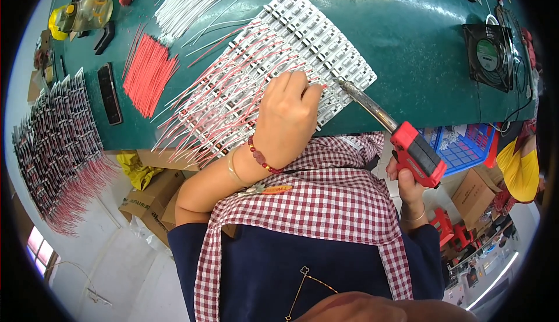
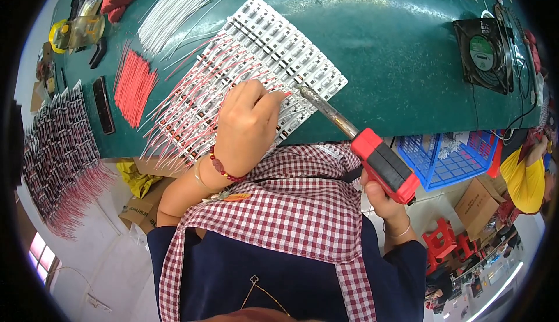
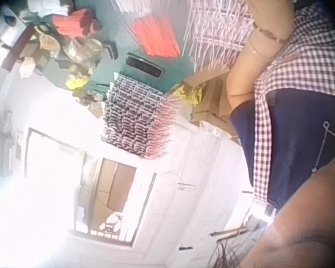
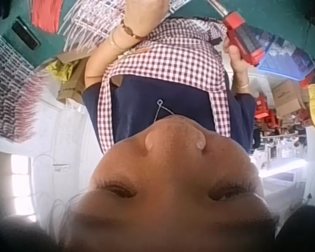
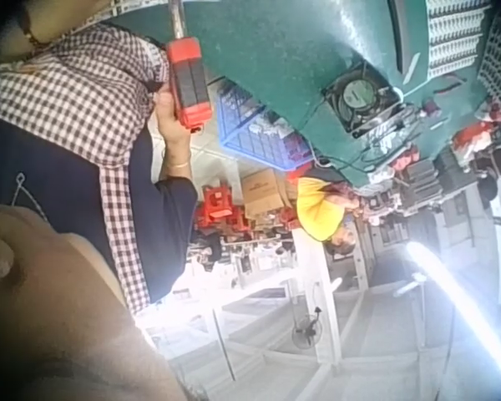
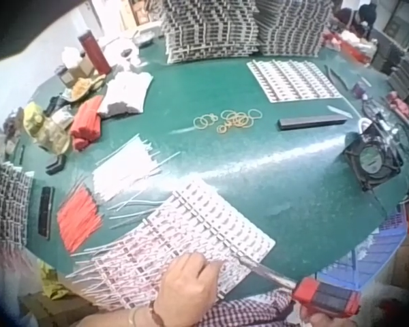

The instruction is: The person solders wires onto electrical components on a circuit board using a soldering iron.

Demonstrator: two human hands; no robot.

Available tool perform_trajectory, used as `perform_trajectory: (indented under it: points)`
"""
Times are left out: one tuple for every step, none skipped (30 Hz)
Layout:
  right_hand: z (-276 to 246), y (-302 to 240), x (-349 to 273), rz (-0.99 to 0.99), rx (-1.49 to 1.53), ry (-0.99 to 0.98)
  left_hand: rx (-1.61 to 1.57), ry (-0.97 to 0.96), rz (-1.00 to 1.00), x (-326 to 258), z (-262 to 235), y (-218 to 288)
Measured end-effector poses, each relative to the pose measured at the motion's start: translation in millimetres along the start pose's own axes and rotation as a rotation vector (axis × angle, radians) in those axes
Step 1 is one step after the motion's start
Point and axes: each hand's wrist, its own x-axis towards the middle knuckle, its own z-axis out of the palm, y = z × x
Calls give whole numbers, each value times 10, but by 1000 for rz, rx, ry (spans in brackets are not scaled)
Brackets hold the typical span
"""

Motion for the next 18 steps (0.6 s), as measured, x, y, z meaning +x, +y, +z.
perform_trajectory:
  points:
    - [-3,5,-5,-7,-4,-4,-1,-1,2,11,-4,2]
    - [2,7,-9,-7,-4,-4,11,-4,5,16,-13,3]
    - [13,7,-13,-14,17,-3,24,-7,8,19,-18,2]
    - [18,8,-18,-21,38,-3,23,-8,9,20,-20,1]
    - [16,9,-23,-22,39,-2,37,-6,22,21,-25,0]
    - [15,9,-31,-13,74,-16,50,-4,35,22,-29,1]
    - [14,8,-40,-5,108,-30,50,-4,37,19,-36,6]
    - [7,33,-57,-7,109,-30,63,2,59,5,-46,16]
    - [-4,74,-82,-6,111,-37,77,8,82,-7,-55,29]
    - [-13,99,-98,-5,112,-43,79,10,84,-18,-62,49]
    - [-17,106,-97,-2,114,-41,100,8,103,-22,-54,61]
    - [-19,111,-95,0,93,-50,122,7,121,-20,-43,67]
    - [-19,117,-92,2,73,-59,121,3,121,-25,-15,56]
    - [-17,129,-104,1,74,-57,114,5,118,-46,17,50]
    - [-12,150,-116,3,77,-51,106,7,115,-58,36,48]
    - [-10,163,-124,5,81,-45,106,8,116,-57,38,55]
    - [-11,161,-127,5,82,-44,113,5,109,-50,34,60]
    - [-15,158,-125,13,85,-49,119,2,102,-47,33,64]
